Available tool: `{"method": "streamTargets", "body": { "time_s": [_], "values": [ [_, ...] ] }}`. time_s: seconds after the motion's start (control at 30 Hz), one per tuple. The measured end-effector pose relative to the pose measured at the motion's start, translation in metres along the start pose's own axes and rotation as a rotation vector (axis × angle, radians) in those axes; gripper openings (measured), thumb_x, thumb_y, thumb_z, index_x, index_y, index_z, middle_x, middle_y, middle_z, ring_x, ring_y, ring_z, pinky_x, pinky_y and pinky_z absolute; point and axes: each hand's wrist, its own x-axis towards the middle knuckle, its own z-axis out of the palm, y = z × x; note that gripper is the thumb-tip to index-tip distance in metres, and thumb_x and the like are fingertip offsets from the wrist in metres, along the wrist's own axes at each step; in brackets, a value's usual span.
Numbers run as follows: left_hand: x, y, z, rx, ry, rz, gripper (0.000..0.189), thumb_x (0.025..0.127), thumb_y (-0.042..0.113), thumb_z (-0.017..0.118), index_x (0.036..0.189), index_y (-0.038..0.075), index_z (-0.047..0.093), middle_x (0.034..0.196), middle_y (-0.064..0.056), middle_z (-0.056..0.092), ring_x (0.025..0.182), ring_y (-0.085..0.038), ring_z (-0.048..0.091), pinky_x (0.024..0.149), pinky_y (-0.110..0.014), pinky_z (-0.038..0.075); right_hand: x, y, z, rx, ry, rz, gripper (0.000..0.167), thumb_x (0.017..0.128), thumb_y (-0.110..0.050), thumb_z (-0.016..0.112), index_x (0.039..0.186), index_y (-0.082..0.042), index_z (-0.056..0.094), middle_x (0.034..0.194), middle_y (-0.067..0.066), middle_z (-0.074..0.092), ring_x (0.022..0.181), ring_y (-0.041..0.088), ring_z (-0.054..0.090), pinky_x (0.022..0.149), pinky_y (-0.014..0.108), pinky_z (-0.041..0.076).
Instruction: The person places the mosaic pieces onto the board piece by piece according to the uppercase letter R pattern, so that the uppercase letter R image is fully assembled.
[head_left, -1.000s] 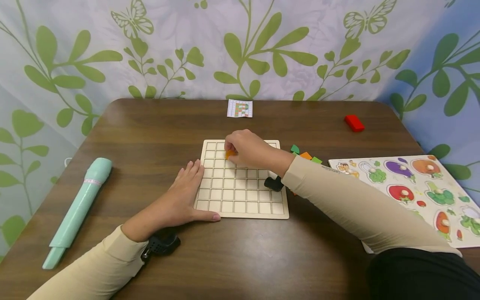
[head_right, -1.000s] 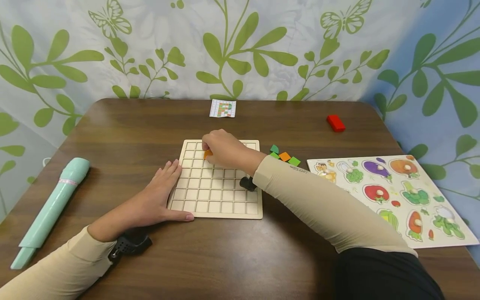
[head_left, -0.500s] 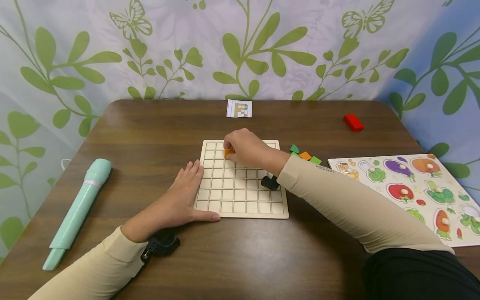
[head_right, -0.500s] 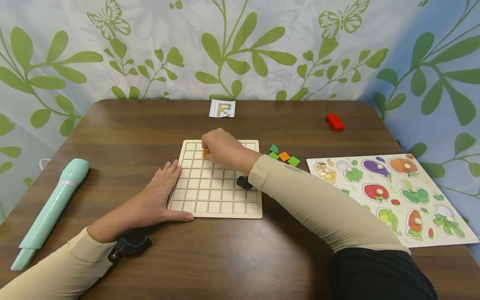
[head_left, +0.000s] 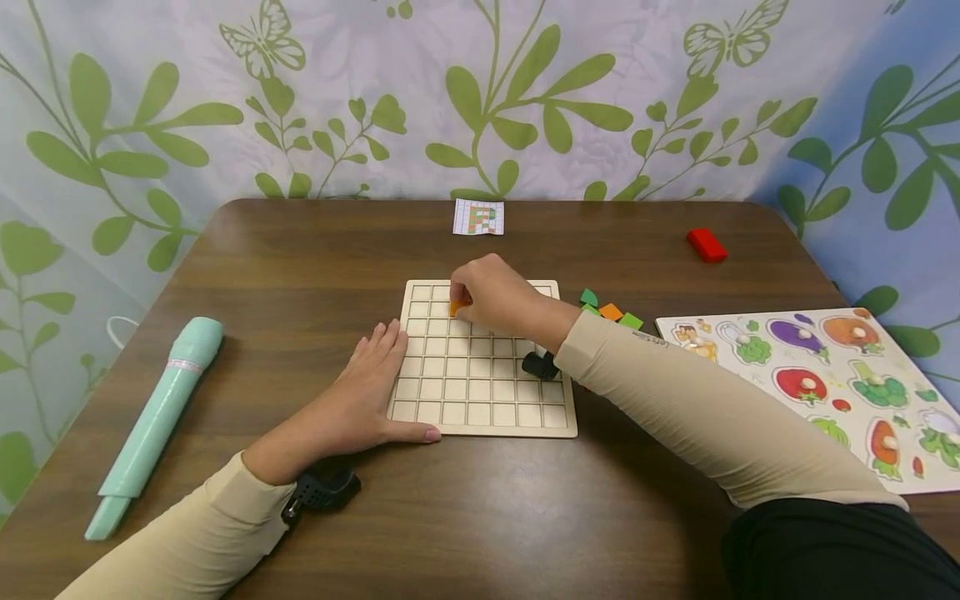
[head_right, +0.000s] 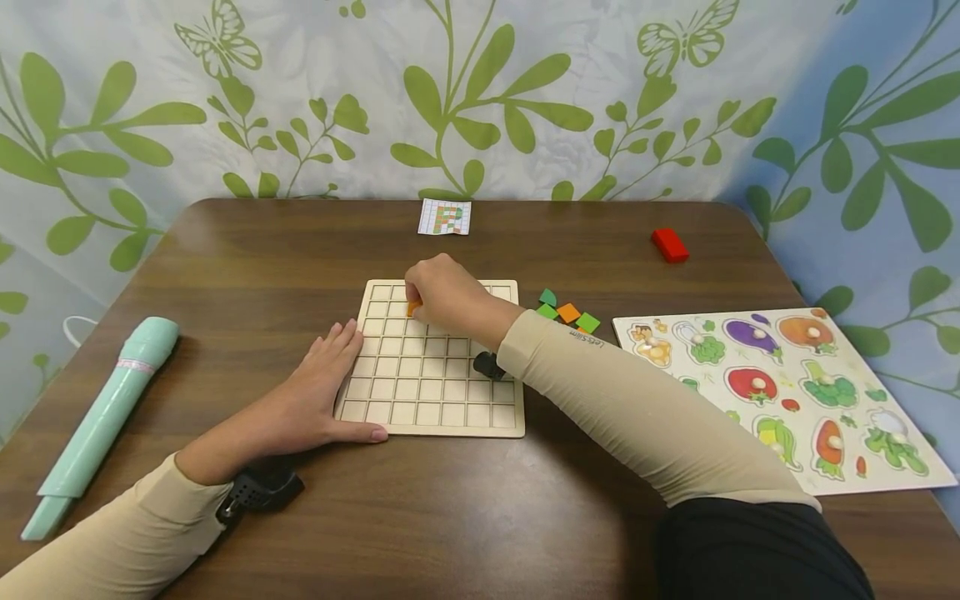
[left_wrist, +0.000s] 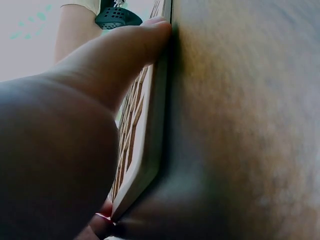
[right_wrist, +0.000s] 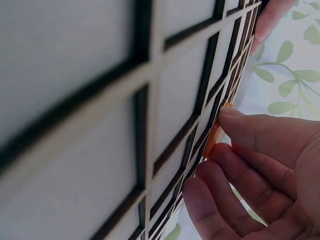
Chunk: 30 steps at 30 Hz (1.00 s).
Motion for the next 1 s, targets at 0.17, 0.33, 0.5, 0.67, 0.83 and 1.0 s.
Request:
{"method": "streamTargets", "body": {
  "time_s": [0.17, 0.33, 0.5, 0.67, 0.83, 1.0],
  "values": [
    [0.000, 0.000, 0.001, 0.001, 0.007, 0.007, 0.138, 0.079, 0.073, 0.081, 0.162, -0.013, 0.011, 0.170, -0.031, 0.004, 0.157, -0.045, -0.001, 0.124, -0.057, 0.004, -0.001, 0.000, -0.001, -0.001, 0.001, 0.001, 0.006, 0.093, -0.005, 0.081, 0.094, -0.008, 0.076, 0.090, 0.001, 0.068, 0.085, 0.019, 0.062, 0.078, 0.032, 0.052],
    [0.000, 0.000, 0.002, -0.001, 0.013, 0.012, 0.138, 0.079, 0.072, 0.081, 0.162, -0.013, 0.011, 0.170, -0.031, 0.004, 0.157, -0.045, -0.001, 0.124, -0.057, 0.004, -0.002, 0.001, -0.001, 0.004, 0.009, 0.007, 0.006, 0.092, -0.005, 0.082, 0.095, -0.007, 0.078, 0.092, 0.001, 0.070, 0.087, 0.018, 0.063, 0.080, 0.031, 0.053],
    [0.000, 0.001, 0.001, 0.003, 0.005, -0.001, 0.138, 0.079, 0.074, 0.079, 0.163, -0.013, 0.011, 0.170, -0.030, 0.003, 0.157, -0.044, -0.001, 0.124, -0.056, 0.004, -0.006, 0.001, -0.002, 0.016, 0.013, 0.023, 0.013, 0.092, -0.007, 0.083, 0.104, -0.005, 0.079, 0.101, 0.004, 0.073, 0.094, 0.020, 0.065, 0.084, 0.031, 0.054],
    [0.000, 0.002, 0.001, 0.007, 0.003, -0.008, 0.138, 0.080, 0.073, 0.080, 0.162, -0.013, 0.012, 0.170, -0.031, 0.004, 0.157, -0.045, 0.000, 0.124, -0.057, 0.005, -0.011, 0.005, -0.005, 0.033, 0.021, 0.030, 0.021, 0.092, -0.009, 0.084, 0.110, -0.002, 0.077, 0.107, 0.008, 0.074, 0.098, 0.023, 0.065, 0.087, 0.034, 0.053],
    [0.000, 0.002, 0.001, 0.005, 0.005, -0.006, 0.138, 0.079, 0.072, 0.081, 0.162, -0.013, 0.012, 0.170, -0.031, 0.004, 0.157, -0.045, 0.000, 0.124, -0.057, 0.005, -0.019, 0.010, -0.010, 0.040, 0.004, 0.053, 0.022, 0.094, -0.012, 0.082, 0.113, -0.003, 0.076, 0.110, 0.008, 0.073, 0.101, 0.023, 0.065, 0.089, 0.034, 0.053],
    [0.000, 0.002, 0.002, 0.000, -0.006, -0.018, 0.140, 0.078, 0.072, 0.082, 0.163, -0.012, 0.009, 0.171, -0.029, 0.000, 0.157, -0.041, -0.004, 0.124, -0.055, 0.002, -0.028, 0.017, -0.019, 0.048, 0.005, 0.076, 0.024, 0.095, -0.013, 0.081, 0.115, -0.002, 0.075, 0.111, 0.009, 0.073, 0.102, 0.024, 0.065, 0.090, 0.035, 0.053]
  ]
}}
